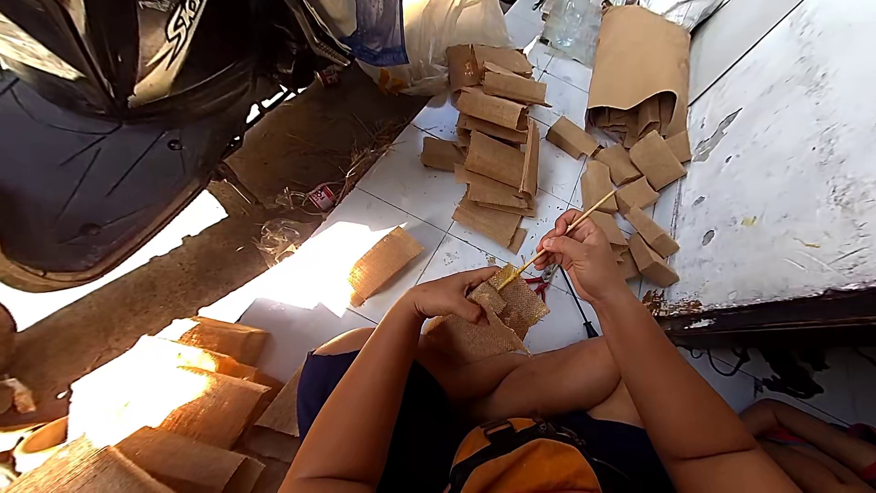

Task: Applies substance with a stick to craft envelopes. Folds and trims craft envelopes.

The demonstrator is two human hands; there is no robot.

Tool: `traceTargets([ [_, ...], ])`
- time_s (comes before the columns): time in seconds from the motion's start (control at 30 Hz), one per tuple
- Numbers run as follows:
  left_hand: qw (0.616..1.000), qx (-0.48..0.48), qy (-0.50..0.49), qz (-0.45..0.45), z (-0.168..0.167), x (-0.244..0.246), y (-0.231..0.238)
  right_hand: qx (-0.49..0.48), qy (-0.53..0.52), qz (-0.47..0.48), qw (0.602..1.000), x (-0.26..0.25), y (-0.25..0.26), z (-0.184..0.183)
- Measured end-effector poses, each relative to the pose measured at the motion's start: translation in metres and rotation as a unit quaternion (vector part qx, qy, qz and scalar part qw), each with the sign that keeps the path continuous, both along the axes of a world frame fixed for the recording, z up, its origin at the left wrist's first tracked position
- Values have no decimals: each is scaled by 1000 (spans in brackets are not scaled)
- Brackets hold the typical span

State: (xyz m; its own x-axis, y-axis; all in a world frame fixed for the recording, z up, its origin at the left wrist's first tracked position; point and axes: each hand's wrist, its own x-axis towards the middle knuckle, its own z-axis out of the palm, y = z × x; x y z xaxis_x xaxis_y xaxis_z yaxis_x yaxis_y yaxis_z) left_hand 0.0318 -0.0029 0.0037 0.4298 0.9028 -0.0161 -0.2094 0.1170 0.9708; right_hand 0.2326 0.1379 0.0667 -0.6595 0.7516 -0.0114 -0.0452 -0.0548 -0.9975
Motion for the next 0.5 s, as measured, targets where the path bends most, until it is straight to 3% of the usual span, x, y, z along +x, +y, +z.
traceTargets([
  [0.2, 1000, -24, 16, 11, 0, 2, 0, 106, -20, 24, 994, -6, -10, 9],
  [0.5, 999, -31, 29, 8, 0, 3, 0, 132, -41, 28, 990, -8, -13, 14],
])
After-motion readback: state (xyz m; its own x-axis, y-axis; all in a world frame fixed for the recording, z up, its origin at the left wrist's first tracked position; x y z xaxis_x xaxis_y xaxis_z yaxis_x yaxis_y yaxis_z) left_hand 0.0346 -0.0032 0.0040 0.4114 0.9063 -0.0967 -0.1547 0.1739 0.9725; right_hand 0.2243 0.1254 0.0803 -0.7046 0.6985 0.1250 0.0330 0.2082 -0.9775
